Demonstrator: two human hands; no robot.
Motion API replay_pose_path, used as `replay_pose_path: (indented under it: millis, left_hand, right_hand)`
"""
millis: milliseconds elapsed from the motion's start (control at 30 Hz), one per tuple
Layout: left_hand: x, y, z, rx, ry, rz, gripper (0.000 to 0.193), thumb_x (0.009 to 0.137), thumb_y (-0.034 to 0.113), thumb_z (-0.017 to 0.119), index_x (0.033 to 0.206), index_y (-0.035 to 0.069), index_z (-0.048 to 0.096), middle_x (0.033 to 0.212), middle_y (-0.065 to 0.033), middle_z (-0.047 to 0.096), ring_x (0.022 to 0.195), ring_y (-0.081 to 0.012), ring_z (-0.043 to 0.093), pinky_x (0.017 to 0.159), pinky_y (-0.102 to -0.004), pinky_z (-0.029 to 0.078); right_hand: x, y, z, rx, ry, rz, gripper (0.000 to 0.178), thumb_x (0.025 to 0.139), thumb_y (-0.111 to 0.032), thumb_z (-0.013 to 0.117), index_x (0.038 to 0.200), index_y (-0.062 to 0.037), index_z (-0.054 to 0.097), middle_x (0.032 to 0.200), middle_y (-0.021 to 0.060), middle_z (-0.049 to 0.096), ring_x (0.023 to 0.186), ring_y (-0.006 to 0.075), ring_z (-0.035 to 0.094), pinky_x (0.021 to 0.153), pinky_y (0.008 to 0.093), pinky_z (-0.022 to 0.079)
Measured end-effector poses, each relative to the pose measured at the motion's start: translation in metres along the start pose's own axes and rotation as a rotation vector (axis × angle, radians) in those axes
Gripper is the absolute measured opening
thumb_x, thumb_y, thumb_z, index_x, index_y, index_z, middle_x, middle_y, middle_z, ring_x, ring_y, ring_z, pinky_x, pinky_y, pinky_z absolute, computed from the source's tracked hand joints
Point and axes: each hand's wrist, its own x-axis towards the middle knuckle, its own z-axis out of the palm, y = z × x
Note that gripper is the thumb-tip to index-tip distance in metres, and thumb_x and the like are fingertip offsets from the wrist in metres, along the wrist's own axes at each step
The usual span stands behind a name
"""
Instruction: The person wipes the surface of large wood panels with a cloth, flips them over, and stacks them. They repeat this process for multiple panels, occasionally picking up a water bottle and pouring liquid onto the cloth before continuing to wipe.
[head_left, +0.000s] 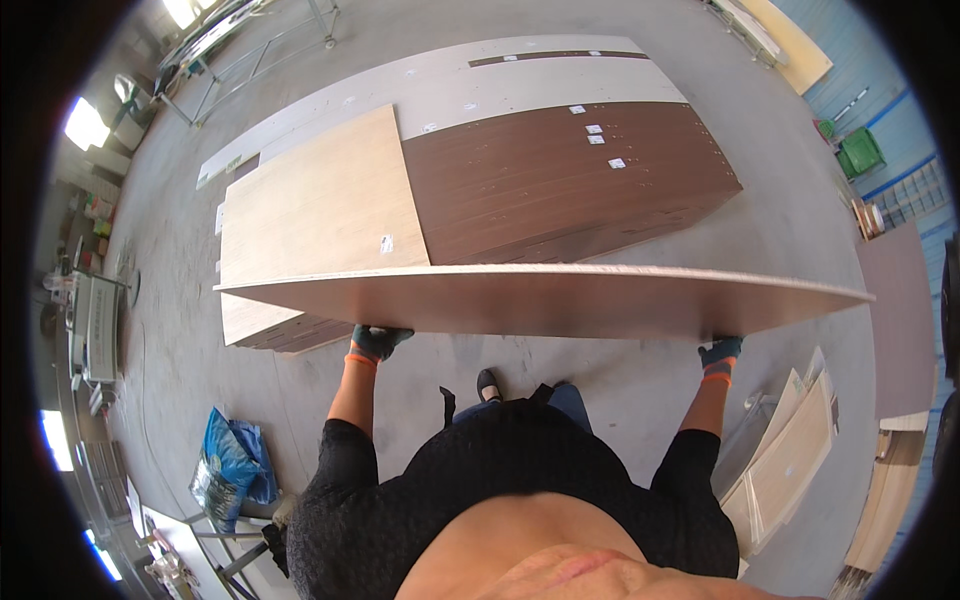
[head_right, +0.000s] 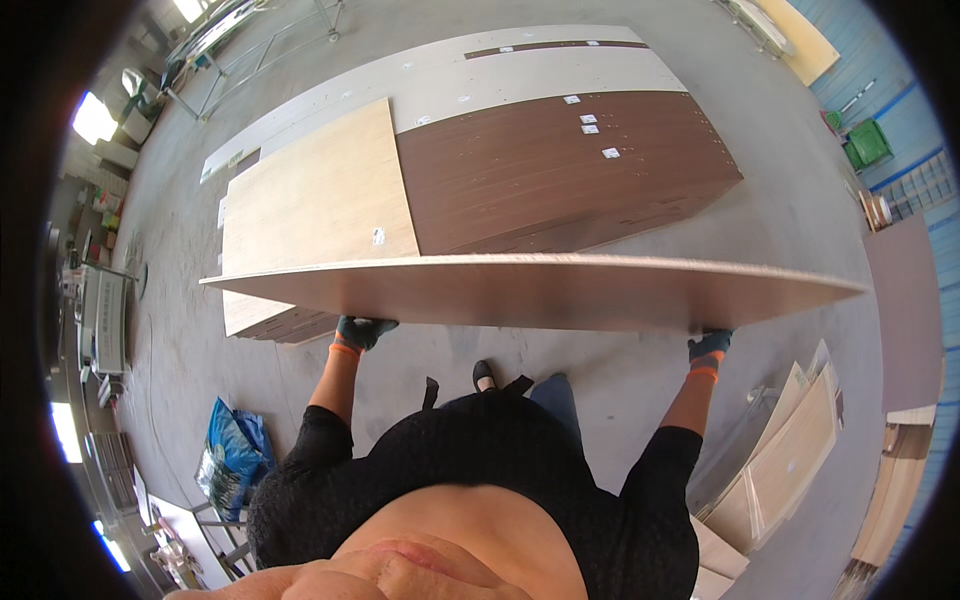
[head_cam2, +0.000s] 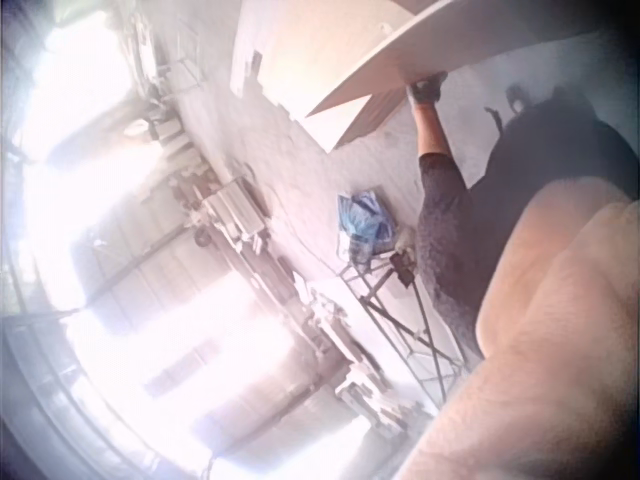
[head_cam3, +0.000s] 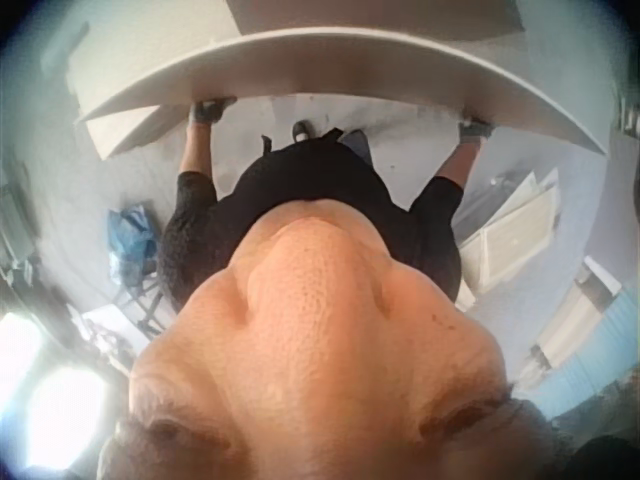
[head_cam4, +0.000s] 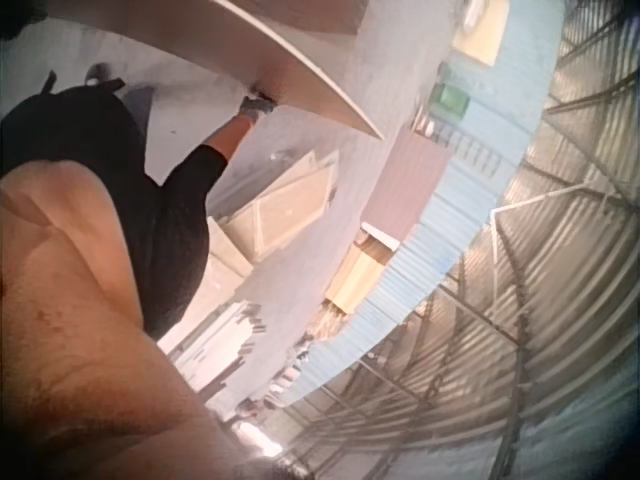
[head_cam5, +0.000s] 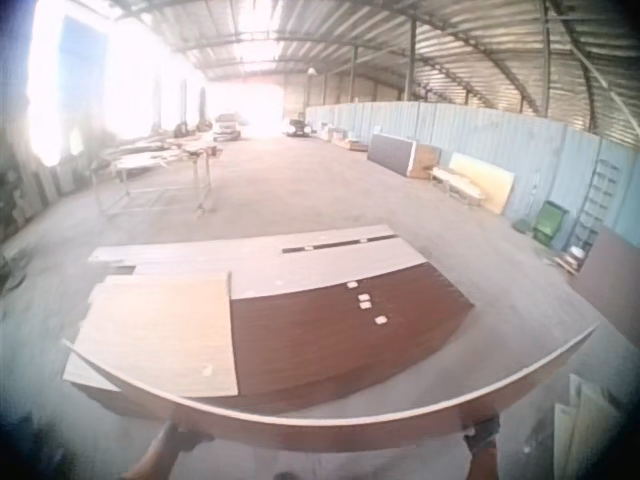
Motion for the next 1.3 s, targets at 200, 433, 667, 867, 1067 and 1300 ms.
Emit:
replay_pose_path:
  millis: [200,433,667,867,1067,1300]
  left_hand:
    - [0.056,-0.045,0.065,0.173,-0.024,0.096,0.055,0.105,0.047,0.045,0.151,0.017,0.043,0.157,-0.0014,0.044,0.141,-0.0237,0.043,0.118,-0.0472,0.036]
    - [0.005,-0.049,0.036,0.210,0.020,0.357,0.054,0.104,0.046,0.047,0.149,0.016,0.045,0.154,-0.0027,0.047,0.138,-0.0244,0.045,0.116,-0.0467,0.038]
    - [-0.062,-0.080,-0.008,0.141,0.060,0.576,0.054,0.104,0.045,0.049,0.148,0.014,0.046,0.151,-0.0040,0.049,0.135,-0.0250,0.048,0.114,-0.0461,0.040]
    - [-0.144,-0.066,-0.090,0.010,0.085,0.734,0.054,0.103,0.044,0.051,0.147,0.013,0.047,0.148,-0.0050,0.051,0.132,-0.0256,0.050,0.112,-0.0457,0.042]
    - [-0.251,-0.014,-0.171,-0.054,0.120,0.856,0.054,0.103,0.043,0.052,0.146,0.012,0.048,0.146,-0.0061,0.053,0.130,-0.0261,0.052,0.111,-0.0452,0.043]
    - [-0.356,0.063,-0.241,-0.114,0.164,0.962,0.054,0.102,0.042,0.054,0.145,0.010,0.050,0.143,-0.0074,0.056,0.126,-0.0268,0.055,0.109,-0.0446,0.045]
  right_hand:
    - [0.124,-0.054,-0.084,-0.043,-0.603,0.078,0.061,0.100,-0.064,0.051,0.126,-0.0083,0.051,0.102,0.0009,0.062,0.107,0.0230,0.054,0.105,0.0511,0.044]
    - [0.135,-0.034,-0.035,-0.214,-0.198,0.094,0.063,0.100,-0.064,0.052,0.129,-0.0080,0.050,0.107,0.0021,0.060,0.110,0.0236,0.053,0.106,0.0508,0.044]
    - [0.152,-0.052,0.089,-0.319,-0.287,-0.019,0.065,0.100,-0.064,0.052,0.131,-0.0078,0.049,0.112,0.0033,0.059,0.113,0.0241,0.053,0.106,0.0504,0.045]
    - [0.078,-0.012,0.224,-0.415,-0.479,-0.130,0.066,0.100,-0.065,0.052,0.134,-0.0076,0.047,0.116,0.0043,0.058,0.116,0.0246,0.053,0.107,0.0501,0.045]
    - [-0.067,0.093,0.305,-0.476,-0.605,-0.166,0.068,0.100,-0.065,0.052,0.136,-0.0074,0.046,0.120,0.0053,0.057,0.118,0.0251,0.052,0.107,0.0498,0.045]
    - [-0.224,0.221,0.376,-0.556,-0.752,-0.157,0.070,0.100,-0.065,0.052,0.139,-0.0072,0.045,0.125,0.0065,0.055,0.121,0.0257,0.052,0.108,0.0494,0.045]
